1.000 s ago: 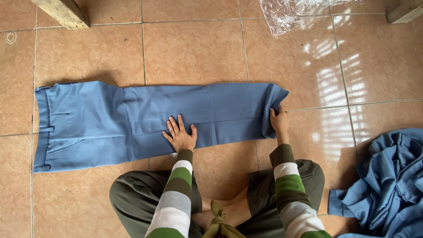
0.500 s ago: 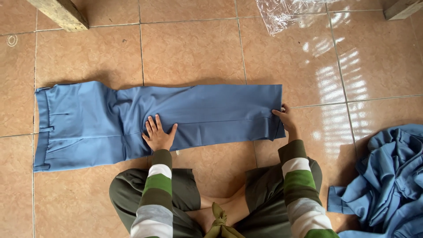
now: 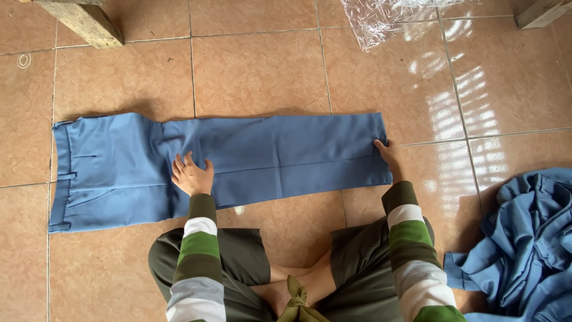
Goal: Folding a pair of blue pants into a neat square while sitting on the floor.
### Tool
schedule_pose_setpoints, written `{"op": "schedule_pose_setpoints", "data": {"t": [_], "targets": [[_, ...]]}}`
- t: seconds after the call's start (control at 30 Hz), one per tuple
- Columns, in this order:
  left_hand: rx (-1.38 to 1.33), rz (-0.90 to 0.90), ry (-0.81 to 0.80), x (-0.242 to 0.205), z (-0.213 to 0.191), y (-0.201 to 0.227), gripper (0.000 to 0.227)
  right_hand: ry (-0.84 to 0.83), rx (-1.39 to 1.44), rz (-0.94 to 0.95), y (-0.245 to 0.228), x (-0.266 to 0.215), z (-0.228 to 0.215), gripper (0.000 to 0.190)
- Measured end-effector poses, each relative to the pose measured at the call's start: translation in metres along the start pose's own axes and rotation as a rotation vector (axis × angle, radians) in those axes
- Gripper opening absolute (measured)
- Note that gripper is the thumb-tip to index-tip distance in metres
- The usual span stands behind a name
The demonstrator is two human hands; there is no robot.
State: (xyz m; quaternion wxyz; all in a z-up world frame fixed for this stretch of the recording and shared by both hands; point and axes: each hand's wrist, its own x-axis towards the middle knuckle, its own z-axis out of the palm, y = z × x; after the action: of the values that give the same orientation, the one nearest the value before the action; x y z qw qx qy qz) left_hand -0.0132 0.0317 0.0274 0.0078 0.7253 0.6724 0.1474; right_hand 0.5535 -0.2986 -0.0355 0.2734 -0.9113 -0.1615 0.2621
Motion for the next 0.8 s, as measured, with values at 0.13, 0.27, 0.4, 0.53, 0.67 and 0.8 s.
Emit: {"op": "schedule_pose_setpoints", "data": {"t": [0.13, 0.27, 0.4, 0.53, 0.67, 0.8], "targets": [[0.01, -0.073, -0.174, 0.009, -0.002, -0.012, 0.085, 0.057, -0.175, 0.016, 0.024, 0.01, -0.021, 0.072], [-0.001, -0.044, -0.487, 0.004, 0.007, -0.021, 0.092, 0.294, -0.095, 0.05, -0.036, -0.05, -0.069, 0.046], [0.016, 0.074, -0.596, -0.011, 0.013, -0.001, 0.089, 0.547, -0.175, 0.083, -0.056, -0.074, -0.092, 0.029], [0.042, 0.051, -0.562, -0.023, 0.015, 0.01, 0.089, 0.658, -0.257, 0.038, -0.038, -0.058, -0.082, 0.025], [0.064, 0.106, -0.518, -0.026, 0.035, -0.001, 0.092, 0.605, -0.332, -0.052, -0.061, -0.069, -0.078, 0.027], [0.067, 0.118, -0.482, -0.031, 0.044, -0.002, 0.091, 0.308, -0.311, -0.112, -0.033, -0.014, -0.037, 0.049]]}}
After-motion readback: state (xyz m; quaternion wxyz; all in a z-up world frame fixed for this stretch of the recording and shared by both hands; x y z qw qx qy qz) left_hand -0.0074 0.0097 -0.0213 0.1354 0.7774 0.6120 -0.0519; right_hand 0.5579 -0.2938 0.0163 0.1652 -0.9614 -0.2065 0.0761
